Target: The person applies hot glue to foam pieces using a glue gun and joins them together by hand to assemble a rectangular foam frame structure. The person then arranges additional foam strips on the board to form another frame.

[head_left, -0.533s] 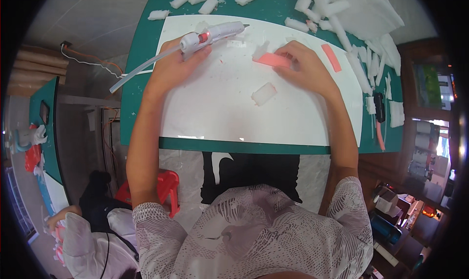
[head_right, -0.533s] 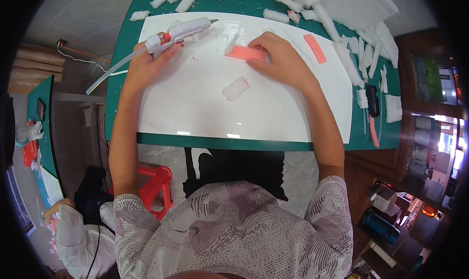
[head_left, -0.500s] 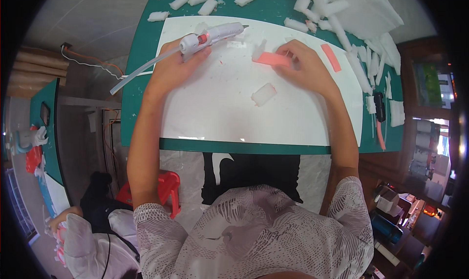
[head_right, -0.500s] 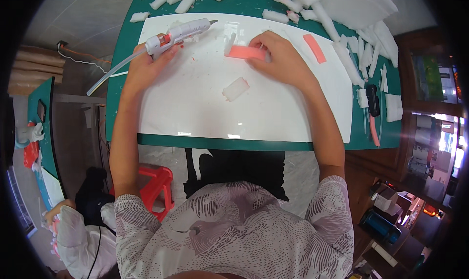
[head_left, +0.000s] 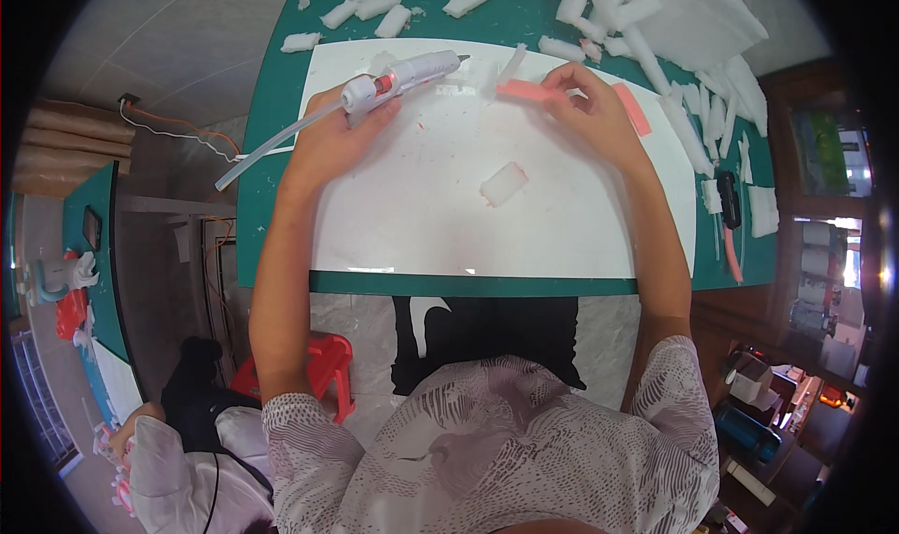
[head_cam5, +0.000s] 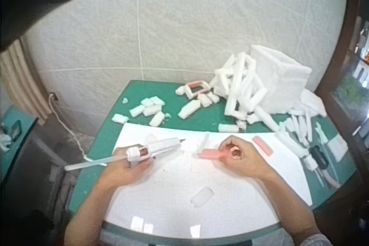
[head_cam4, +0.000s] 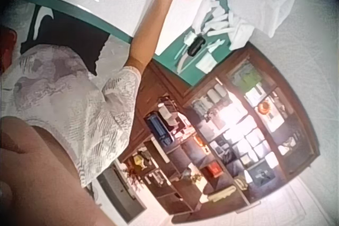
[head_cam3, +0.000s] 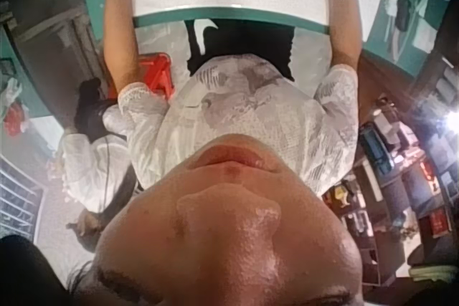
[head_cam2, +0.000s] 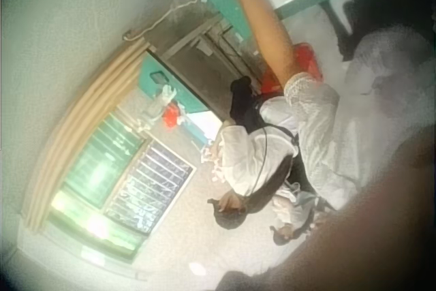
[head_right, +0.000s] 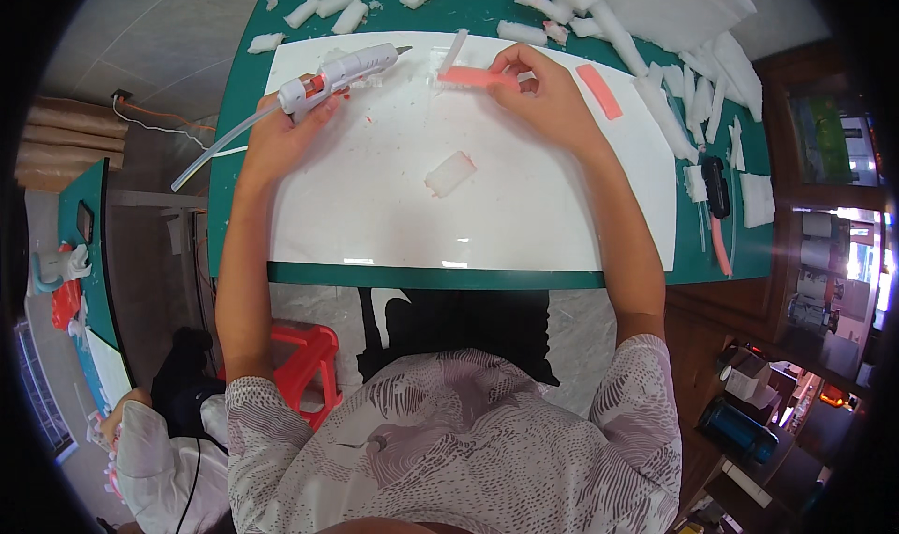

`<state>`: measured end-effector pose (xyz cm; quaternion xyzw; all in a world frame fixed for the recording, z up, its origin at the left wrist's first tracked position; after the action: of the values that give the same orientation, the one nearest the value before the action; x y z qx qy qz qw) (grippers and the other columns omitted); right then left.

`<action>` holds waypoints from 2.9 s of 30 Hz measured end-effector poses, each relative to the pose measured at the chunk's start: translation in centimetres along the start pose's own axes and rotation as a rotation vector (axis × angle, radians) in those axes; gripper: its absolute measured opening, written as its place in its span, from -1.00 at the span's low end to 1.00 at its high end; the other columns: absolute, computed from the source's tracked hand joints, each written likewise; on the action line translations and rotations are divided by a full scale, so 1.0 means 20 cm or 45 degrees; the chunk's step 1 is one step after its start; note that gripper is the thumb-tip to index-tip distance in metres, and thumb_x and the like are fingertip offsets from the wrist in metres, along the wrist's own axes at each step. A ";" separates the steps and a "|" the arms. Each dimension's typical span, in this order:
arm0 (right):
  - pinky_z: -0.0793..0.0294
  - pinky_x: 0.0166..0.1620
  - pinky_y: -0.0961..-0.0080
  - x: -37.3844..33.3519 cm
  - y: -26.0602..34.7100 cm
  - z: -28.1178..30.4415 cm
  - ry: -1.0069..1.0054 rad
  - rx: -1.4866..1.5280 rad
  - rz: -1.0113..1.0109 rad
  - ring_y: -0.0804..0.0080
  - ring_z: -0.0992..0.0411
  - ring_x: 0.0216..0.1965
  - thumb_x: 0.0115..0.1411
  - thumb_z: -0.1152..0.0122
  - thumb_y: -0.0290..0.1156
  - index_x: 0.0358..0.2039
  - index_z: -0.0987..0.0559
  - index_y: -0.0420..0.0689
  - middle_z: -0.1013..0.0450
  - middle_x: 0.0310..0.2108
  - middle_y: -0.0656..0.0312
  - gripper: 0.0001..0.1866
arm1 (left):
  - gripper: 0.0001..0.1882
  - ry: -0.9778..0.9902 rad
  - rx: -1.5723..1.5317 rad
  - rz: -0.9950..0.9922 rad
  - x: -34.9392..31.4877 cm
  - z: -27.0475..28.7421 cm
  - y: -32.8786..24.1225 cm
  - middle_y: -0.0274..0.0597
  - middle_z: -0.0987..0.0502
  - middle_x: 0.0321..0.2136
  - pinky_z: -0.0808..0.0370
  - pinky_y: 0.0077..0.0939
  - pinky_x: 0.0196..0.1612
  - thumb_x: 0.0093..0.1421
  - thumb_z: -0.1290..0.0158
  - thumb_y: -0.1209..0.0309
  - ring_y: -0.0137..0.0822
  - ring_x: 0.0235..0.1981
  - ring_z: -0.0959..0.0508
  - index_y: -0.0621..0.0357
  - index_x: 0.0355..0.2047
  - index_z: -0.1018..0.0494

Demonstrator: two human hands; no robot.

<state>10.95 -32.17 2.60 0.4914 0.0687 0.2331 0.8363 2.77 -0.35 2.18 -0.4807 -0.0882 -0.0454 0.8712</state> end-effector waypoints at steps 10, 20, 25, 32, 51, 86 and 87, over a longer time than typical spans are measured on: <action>-0.30 0.20 0.51 0.01 -0.01 0.04 0.004 0.274 -0.049 0.45 -0.38 0.11 0.10 -0.33 -0.40 0.11 -0.48 -0.11 -0.45 0.03 0.25 -0.47 | -0.62 -0.016 0.006 -0.011 0.00 0.00 0.00 -0.04 -0.65 -0.37 -0.50 -0.34 -0.24 0.19 -0.23 0.23 -0.23 -0.38 -0.57 0.29 -0.13 -0.58; -0.31 0.22 0.45 0.00 -0.06 0.05 -0.027 0.233 -0.233 0.39 -0.37 0.16 0.06 -0.38 -0.33 0.21 -0.48 -0.12 -0.45 0.09 0.20 -0.34 | -0.65 -0.016 0.008 0.023 -0.01 0.00 -0.01 -0.04 -0.65 -0.38 -0.50 -0.34 -0.23 0.19 -0.23 0.25 -0.23 -0.38 -0.58 0.29 -0.15 -0.58; -0.37 0.14 0.49 0.02 -0.05 0.07 -0.113 0.030 -0.106 0.41 -0.42 0.06 0.07 -0.41 -0.27 0.17 -0.50 -0.14 -0.45 0.05 0.18 -0.37 | -0.69 0.012 0.001 -0.020 -0.01 0.00 -0.01 -0.07 -0.63 -0.40 -0.49 -0.35 -0.25 0.19 -0.23 0.27 -0.24 -0.40 -0.55 0.29 -0.20 -0.57; -0.45 -0.01 0.53 -0.01 -0.04 0.03 -0.063 -0.069 -0.267 0.44 -0.46 -0.08 0.10 -0.43 -0.25 0.22 -0.44 -0.16 -0.48 -0.01 0.16 -0.32 | -0.72 0.026 0.023 0.000 -0.01 -0.01 -0.03 -0.10 -0.61 -0.45 -0.46 -0.38 -0.28 0.19 -0.22 0.29 -0.27 -0.44 -0.50 0.28 -0.24 -0.56; -0.42 0.14 0.48 0.02 -0.09 0.04 -0.160 -0.055 -0.003 0.46 -0.49 0.01 0.20 -0.20 -0.47 0.08 -0.58 -0.14 -0.54 0.01 0.27 -0.60 | -0.72 0.005 0.035 -0.021 0.00 -0.03 0.00 -0.03 -0.60 -0.46 -0.46 -0.32 -0.29 0.18 -0.20 0.27 -0.20 -0.45 -0.53 0.26 -0.27 -0.56; -0.48 -0.15 0.45 -0.06 0.14 -0.09 -0.271 -0.584 0.570 0.31 -0.45 -0.19 0.14 -0.30 -0.50 -0.06 -0.68 -0.09 -0.50 -0.22 0.21 -0.68 | -0.65 0.155 -0.373 0.071 -0.09 -0.03 -0.10 -0.18 -0.66 -0.30 -0.47 -0.46 -0.09 0.13 -0.26 0.37 -0.41 -0.25 -0.56 0.31 -0.10 -0.59; -0.48 -0.15 0.45 -0.06 0.14 -0.09 -0.270 -0.584 0.575 0.31 -0.45 -0.19 0.13 -0.30 -0.50 -0.07 -0.68 -0.09 -0.50 -0.22 0.21 -0.68 | -0.65 0.159 -0.360 0.076 -0.09 -0.03 -0.10 -0.18 -0.66 -0.30 -0.47 -0.46 -0.09 0.14 -0.26 0.37 -0.41 -0.25 -0.56 0.31 -0.11 -0.59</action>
<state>8.31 -30.16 3.83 0.3148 -0.1833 0.3696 0.8548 0.82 -1.97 3.11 -0.5974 -0.0121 -0.0613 0.7995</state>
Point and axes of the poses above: each hand's wrist, its own x-axis towards the middle knuckle, its own z-axis out of the back of the hand, y = z × x, the point moved 3 cm from there along x, towards the middle knuckle
